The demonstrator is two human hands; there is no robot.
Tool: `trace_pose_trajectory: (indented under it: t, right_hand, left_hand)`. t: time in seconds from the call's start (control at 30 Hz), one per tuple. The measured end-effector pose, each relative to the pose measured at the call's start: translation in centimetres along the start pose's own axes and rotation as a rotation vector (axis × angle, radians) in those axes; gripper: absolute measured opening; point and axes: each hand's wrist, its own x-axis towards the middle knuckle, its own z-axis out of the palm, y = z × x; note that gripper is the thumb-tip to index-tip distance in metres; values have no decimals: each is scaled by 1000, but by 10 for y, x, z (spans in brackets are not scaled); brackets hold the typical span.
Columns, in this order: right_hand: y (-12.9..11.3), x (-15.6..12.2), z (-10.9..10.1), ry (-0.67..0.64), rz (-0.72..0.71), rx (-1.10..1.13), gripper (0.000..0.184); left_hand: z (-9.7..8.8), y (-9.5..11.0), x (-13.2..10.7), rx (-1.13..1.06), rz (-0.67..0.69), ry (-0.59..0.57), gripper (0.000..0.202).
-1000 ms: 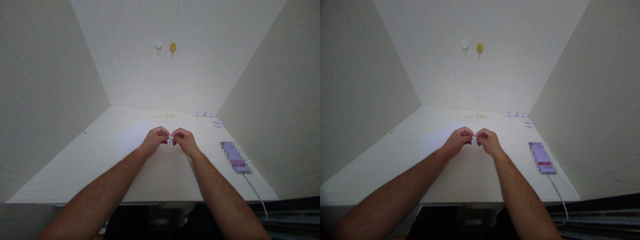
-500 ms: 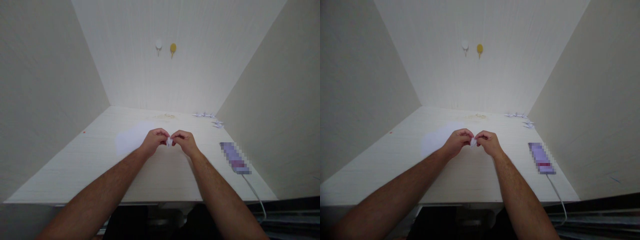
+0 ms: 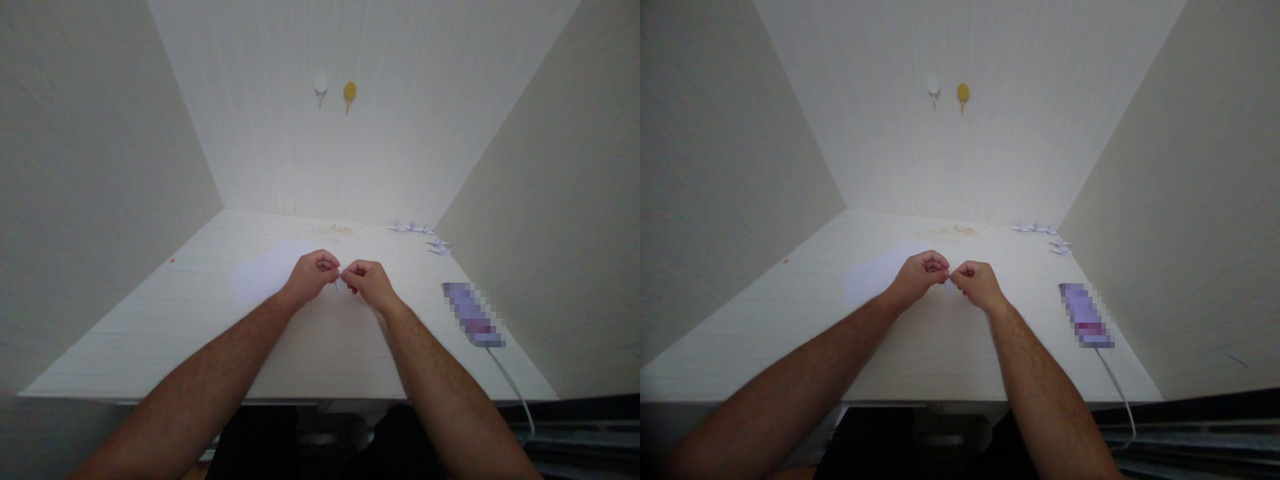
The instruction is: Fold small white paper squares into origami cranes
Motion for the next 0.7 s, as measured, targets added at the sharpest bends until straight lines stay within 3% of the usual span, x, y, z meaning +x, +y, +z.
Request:
trace_pose_trajectory:
  t: [0.13, 0.3, 0.5, 0.7]
  right_hand:
    - [0, -1, -3, 15, -37, -88, 15]
    - [2, 0, -1, 2, 50, -10, 18]
    - [-3, 0, 2, 19, -39, 287, 22]
    - [2, -1, 1, 11, -176, 238, 26]
  left_hand:
    - [-1, 0, 0, 38, -9, -24, 16]
    - [-5, -3, 1, 89, -65, -90, 14]
    - [-7, 0, 2, -242, -136, 18, 18]
    - [-8, 4, 2, -428, -193, 19, 17]
